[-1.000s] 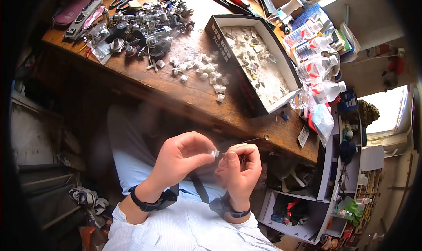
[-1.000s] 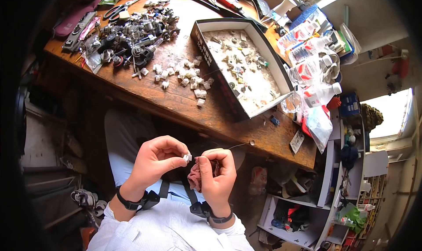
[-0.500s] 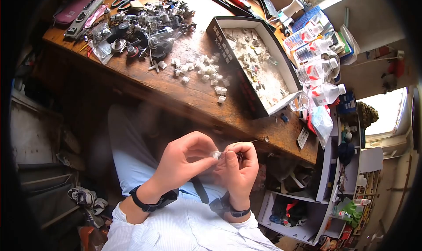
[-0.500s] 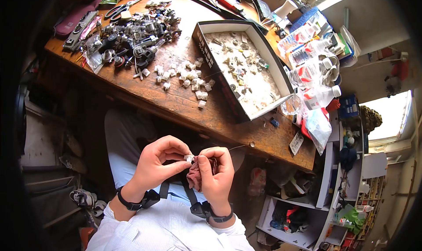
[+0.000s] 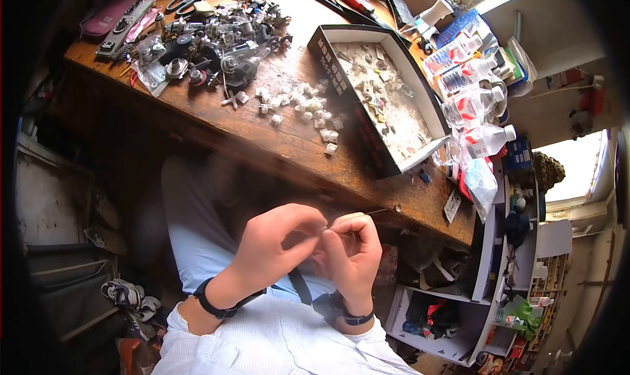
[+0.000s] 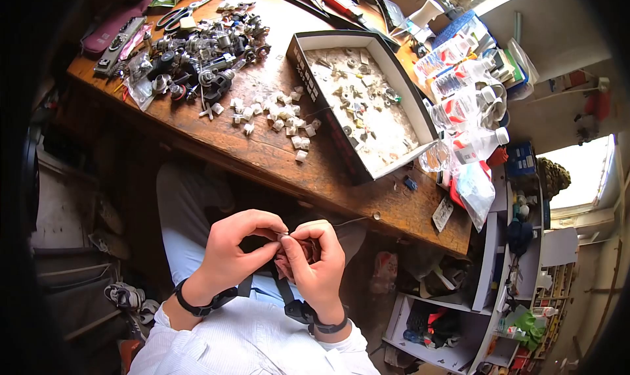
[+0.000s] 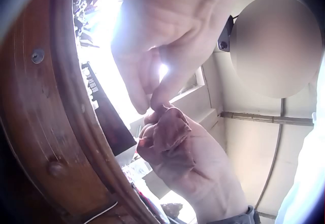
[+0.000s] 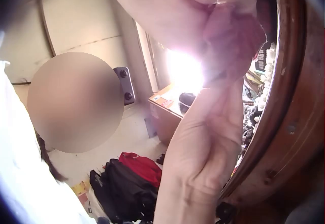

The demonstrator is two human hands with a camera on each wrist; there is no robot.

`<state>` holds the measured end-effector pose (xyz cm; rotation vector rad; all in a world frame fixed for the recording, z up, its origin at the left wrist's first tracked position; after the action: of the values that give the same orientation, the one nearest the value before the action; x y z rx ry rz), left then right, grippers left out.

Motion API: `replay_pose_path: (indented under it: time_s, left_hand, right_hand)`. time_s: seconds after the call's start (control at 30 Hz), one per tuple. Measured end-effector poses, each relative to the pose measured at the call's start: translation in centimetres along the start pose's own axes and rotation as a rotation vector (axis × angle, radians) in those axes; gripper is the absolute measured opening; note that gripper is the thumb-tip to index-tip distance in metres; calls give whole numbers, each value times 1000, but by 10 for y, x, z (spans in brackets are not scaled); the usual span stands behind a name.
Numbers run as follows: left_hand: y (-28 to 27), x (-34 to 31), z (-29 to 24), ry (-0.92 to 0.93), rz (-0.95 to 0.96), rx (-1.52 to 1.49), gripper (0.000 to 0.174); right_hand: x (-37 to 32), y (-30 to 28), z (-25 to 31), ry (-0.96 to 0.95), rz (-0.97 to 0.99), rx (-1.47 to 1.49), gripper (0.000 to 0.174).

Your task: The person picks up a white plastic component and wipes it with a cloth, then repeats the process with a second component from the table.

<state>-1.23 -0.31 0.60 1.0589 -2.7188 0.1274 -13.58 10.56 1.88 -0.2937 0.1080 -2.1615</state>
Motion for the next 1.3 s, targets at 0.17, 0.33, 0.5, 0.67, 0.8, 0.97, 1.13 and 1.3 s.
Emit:
replay_pose_path:
  time_s: [0.17, 0.33, 0.5, 0.67, 0.8, 0.97, 1.13, 1.3]
  left_hand:
    - [1, 0, -5, -108, -56, -190, 21]
    - [1, 0, 1, -143, -42, -200, 22]
    - [2, -2, 5, -72, -13, -145, 27]
    - [5, -2, 7, -65, -55, -199, 29]
    - [7, -3, 7, -30, -69, -182, 28]
    - [7, -2, 0, 22, -95, -3, 27]
    - [6, -2, -2, 108, -101, 116, 29]
    - [8, -3, -3, 96, -80, 126, 26]
  right_hand:
    - [4, -2, 8, 68, -191, 41, 13]
    - [2, -5, 7, 124, -76, 198, 13]
    - [2, -2, 8, 180, -60, 191, 13]
    - [1, -4, 3, 175, -58, 152, 12]
    - [-1, -4, 4, 182, -79, 145, 11]
    - [-1, -3, 4, 110, -74, 151, 12]
    - [0, -3, 5, 54, -51, 128, 11]
    - [0, -4, 3, 42, -18, 119, 9]
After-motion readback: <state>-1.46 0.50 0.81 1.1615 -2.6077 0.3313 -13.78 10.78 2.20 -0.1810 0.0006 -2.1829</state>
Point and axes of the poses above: each hand's wrist, its own x-axis towards the middle knuckle, its own y-axis out of the palm, z = x × y, the point moved 1 cm from there along x, towards the middle knuckle, and after that the axes turned 1 degree about -x, right-handed, at the moved point
